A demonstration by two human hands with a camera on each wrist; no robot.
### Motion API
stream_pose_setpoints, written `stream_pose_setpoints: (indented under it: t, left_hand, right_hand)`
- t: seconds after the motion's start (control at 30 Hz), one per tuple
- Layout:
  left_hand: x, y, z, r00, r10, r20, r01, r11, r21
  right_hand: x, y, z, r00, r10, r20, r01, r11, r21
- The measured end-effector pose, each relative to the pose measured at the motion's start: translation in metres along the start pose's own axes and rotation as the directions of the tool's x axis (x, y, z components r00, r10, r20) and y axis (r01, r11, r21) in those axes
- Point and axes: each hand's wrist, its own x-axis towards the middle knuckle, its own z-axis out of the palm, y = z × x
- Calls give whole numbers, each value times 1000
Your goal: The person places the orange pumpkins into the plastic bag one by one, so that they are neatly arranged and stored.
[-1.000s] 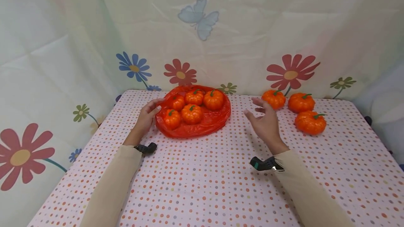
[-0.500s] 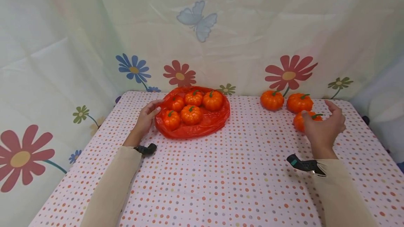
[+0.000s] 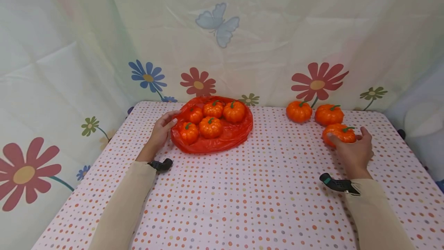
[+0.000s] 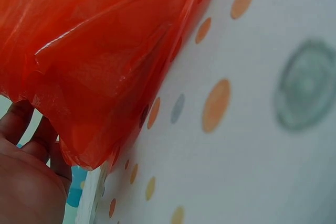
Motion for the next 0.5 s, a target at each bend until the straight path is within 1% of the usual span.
stream_pose_setpoints:
  t: [0.13,0.2,0.37,0.5]
  left_hand:
    - [-1,2,0,1000,-7,-3,7,1000,5]
    - [-1,3,0,1000,-6,-3,6,1000,7]
    - [-1,3,1,1000,-8,-4,8,1000,8]
    - [-2,4,1,1000,-13,-4,13,1000,9]
  right_hand:
    - [0,1,2,1000,-10,26,10,1000,11]
    - [0,3,3,999,-23,26,23,1000,2]
    - [-1,6,6,998,-58,-1,58,998,-23]
    - [-2,6,7,998,-67,-19,66,997,-28]
